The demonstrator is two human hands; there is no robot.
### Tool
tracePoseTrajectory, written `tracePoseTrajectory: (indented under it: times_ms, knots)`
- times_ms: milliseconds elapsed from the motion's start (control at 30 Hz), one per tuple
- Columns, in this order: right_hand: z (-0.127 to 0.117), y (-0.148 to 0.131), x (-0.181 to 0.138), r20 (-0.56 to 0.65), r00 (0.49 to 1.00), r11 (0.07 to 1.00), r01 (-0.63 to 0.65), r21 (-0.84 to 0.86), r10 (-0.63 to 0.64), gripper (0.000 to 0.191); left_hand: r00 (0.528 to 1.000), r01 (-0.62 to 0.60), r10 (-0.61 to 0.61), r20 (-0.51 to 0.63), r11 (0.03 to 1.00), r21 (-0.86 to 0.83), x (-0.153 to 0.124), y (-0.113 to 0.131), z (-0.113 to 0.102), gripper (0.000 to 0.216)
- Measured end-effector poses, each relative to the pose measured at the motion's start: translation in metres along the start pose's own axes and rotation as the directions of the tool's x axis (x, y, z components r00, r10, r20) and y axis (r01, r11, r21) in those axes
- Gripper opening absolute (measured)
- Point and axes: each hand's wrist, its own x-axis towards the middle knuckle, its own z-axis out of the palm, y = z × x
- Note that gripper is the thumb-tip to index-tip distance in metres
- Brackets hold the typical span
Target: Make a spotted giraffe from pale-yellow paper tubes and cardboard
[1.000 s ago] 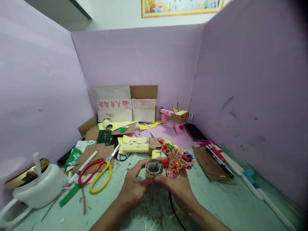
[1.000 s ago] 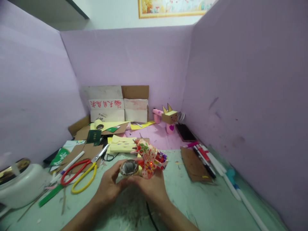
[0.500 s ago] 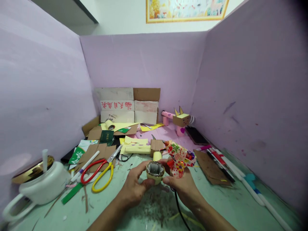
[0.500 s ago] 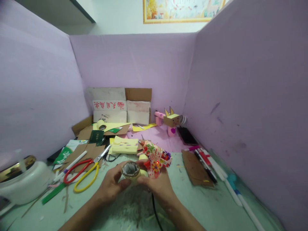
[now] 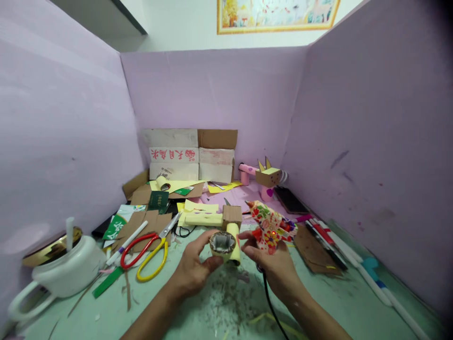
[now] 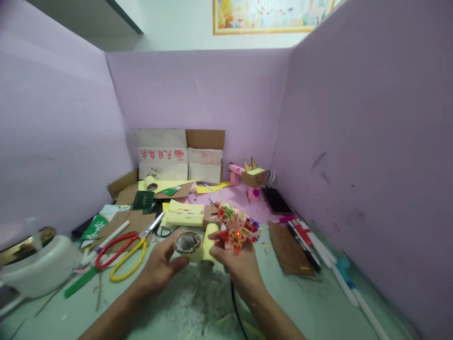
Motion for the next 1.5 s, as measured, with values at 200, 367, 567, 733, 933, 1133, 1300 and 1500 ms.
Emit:
tracePoseTrajectory:
  times_ms: [200,367,567,733,933,1133,1300,1500]
  knots:
    - [-0.021,-0.008,0.009,0.026,0.999,0.980,0.041,-0.193,-0.037,0.032,0.996,-0.023,0.024,-0.085,1.000,0.020,0.005,-0.006,-0.011,0.040]
    - [-0.038,-0.008,0.009,0.272,0.962,0.934,0.120,-0.336,-0.026,0.032,0.989,-0.061,0.059,-0.138,0.998,-0.014,0.007,-0.008,-0.019,0.037]
    - [-0.038,-0.003,0.000,0.416,0.908,0.963,0.151,-0.222,-0.047,0.026,0.984,-0.055,0.067,-0.167,0.995,0.079,0.011,-0.015,-0.025,0.034]
    - [-0.039,-0.003,0.002,0.489,0.872,0.941,0.174,-0.291,-0.010,0.027,0.975,-0.105,0.146,-0.168,0.968,0.229,0.010,-0.015,-0.027,0.034]
    - [-0.044,0.006,0.004,0.432,0.902,0.920,0.154,-0.360,0.018,0.029,0.964,-0.121,0.177,-0.197,0.956,0.269,0.010,-0.011,-0.027,0.033]
    - [-0.040,0.004,0.001,0.432,0.901,0.890,0.169,-0.424,0.035,0.029,0.956,-0.126,0.196,-0.218,0.946,0.298,0.010,-0.012,-0.026,0.033]
    - [-0.030,-0.006,0.000,0.436,0.900,0.886,0.202,-0.416,-0.001,0.022,0.954,-0.138,0.209,-0.217,0.943,0.302,0.010,-0.013,-0.026,0.033]
    - [-0.029,-0.007,-0.001,0.429,0.903,0.898,0.192,-0.395,-0.004,0.021,0.951,-0.147,0.218,-0.221,0.943,0.298,0.010,-0.011,-0.026,0.032]
